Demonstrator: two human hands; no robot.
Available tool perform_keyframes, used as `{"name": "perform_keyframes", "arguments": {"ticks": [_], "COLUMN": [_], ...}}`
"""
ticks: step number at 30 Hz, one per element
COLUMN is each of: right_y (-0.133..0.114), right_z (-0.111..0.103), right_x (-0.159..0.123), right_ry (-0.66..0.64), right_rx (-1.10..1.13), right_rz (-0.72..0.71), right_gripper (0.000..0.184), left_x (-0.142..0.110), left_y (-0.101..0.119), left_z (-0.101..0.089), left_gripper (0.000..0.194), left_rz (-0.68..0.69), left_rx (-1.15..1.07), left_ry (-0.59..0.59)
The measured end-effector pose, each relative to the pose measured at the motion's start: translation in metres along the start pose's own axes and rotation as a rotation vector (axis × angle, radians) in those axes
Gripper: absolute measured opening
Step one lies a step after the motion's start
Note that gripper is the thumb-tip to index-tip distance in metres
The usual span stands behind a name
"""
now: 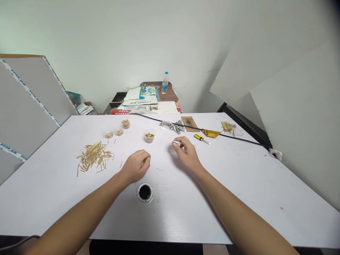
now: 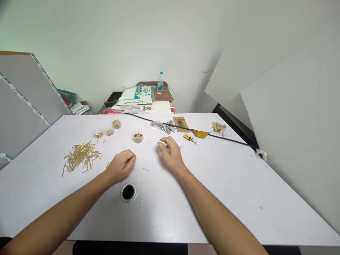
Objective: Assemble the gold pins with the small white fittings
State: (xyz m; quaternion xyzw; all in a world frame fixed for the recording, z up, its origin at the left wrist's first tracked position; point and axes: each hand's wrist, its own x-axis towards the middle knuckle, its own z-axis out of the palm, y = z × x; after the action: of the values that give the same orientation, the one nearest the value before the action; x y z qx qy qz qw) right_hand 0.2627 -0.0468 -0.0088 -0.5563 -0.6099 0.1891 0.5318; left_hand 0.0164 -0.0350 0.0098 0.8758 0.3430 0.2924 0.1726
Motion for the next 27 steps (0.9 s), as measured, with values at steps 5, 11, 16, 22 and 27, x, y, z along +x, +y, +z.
{"name": "perform_keyframes", "arguments": {"ticks": [5,11,16,22,27], "right_y": [-0.026,-0.045,-0.044,-0.042,-0.042], "right_z": [0.010,0.021,0.025,0.028,0.028], "right_x": [-0.012,-0.028,-0.032,-0.033,-0.034], "right_ry": [-0.100,-0.348,-0.370,-0.361,-0.353], "right_rx": [0.077,0.135,0.133,0.131,0.136], "right_rz": [-0.059,-0.034,0.023,0.010,0.011], "right_gripper": [0.017,0.018,0.018,0.017,0.017], "left_x": [-0.003,-0.005,-0.006,-0.003,-0.004], "left_y": [0.001,-0.002,-0.006,-0.003,-0.005], "left_z": [0.001,0.002,0.004,0.007,0.006], "left_gripper": [0.026,0.031,0.026,0.016,0.023], "left_rz": [-0.004,-0.015,0.012,0.035,0.027], "left_rx": [-0.134,-0.148,-0.143,-0.143,-0.176], "left_ry": [-0.079,-0.102,-0.124,-0.062,-0.059]}}
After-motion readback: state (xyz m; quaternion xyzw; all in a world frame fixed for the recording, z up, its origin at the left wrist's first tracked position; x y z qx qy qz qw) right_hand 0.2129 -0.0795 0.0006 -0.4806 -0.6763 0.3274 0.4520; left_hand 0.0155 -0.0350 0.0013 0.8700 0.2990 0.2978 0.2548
